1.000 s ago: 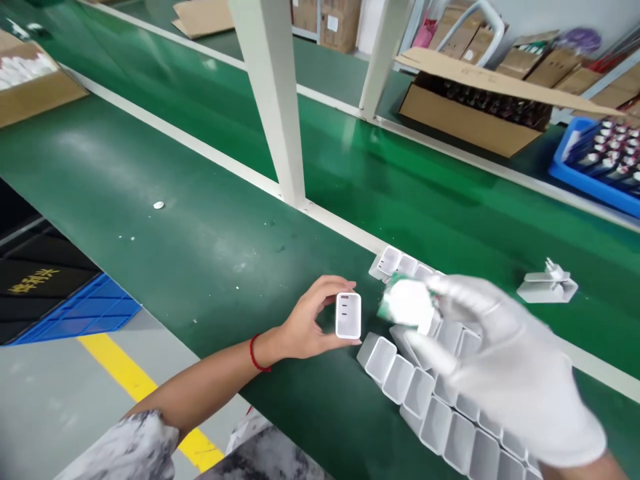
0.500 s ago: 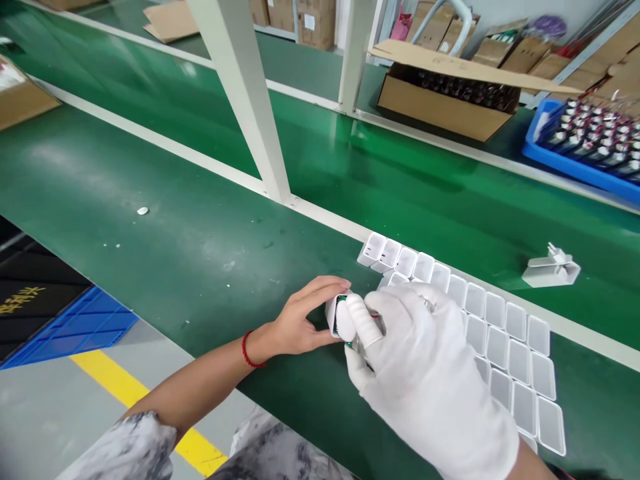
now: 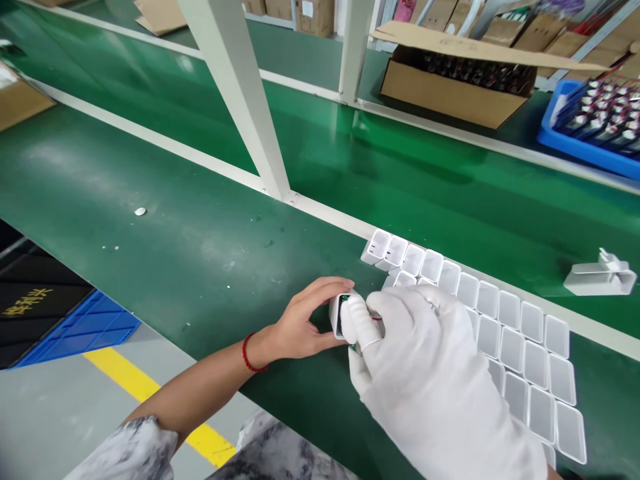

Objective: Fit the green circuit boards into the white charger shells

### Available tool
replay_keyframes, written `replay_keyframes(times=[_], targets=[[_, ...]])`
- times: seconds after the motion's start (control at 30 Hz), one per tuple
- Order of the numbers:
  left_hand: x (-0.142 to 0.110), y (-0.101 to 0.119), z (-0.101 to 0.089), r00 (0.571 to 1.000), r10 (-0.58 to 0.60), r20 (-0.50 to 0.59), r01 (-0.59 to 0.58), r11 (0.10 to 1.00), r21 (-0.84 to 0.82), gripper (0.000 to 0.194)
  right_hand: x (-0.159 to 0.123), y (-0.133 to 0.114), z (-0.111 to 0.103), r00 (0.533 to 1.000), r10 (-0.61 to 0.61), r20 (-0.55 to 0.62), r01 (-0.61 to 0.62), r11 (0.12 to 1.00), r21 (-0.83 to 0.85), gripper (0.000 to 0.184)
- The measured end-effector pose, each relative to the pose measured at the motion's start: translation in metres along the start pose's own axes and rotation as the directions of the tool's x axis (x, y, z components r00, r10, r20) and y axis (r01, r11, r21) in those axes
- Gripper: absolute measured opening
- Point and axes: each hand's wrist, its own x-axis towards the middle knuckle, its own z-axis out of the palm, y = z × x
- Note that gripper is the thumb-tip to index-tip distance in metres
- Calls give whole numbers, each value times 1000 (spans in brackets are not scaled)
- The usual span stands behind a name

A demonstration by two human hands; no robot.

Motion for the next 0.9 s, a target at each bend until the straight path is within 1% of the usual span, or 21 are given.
replay_keyframes(times=[0.03,0.1,0.2,0.3,0.43,0.57,0.67,0.73,0.8,0.9], targets=[[0,0,0,1000,0,3,0,1000,1,64,-1,0,1,1000,4,25,-4,1000,-3,12],[0,-1,0,1000,6,4,-6,1000,8,64,-2,1,3,1000,-10,27,11,999,-32,11],[1,-1,-1,1000,3,7,-3,1000,20,65,-2,2,7,999,-40,-25,39,998,-50,13],[1,1,-2,999,-23,25,22,1000,18,65,-3,3,9,999,-15,-32,14,1000,-15,14],[1,2,-1,998,-46,32,46,999,18,64,-7,3,11,1000,-10,-9,10,1000,-3,12],[-1,0,1,1000,-14,5,14,999,34,63,-13,2,14,1000,6,7,-6,1000,-17,14],[-1,-1,2,1000,8,8,-9,998,57,63,-14,2,14,999,17,49,-17,1000,3,17],[-1,-1,1,999,21,31,-24,995,93,63,-12,1,13,997,9,76,-7,1000,-29,15],[-2,-1,1,998,30,60,-38,990,136,62,-10,-1,12,990,-19,137,31,996,-87,13],[-2,-2,1,998,-8,62,-3,987,164,60,-9,-4,14,969,-70,235,99,988,-116,14]])
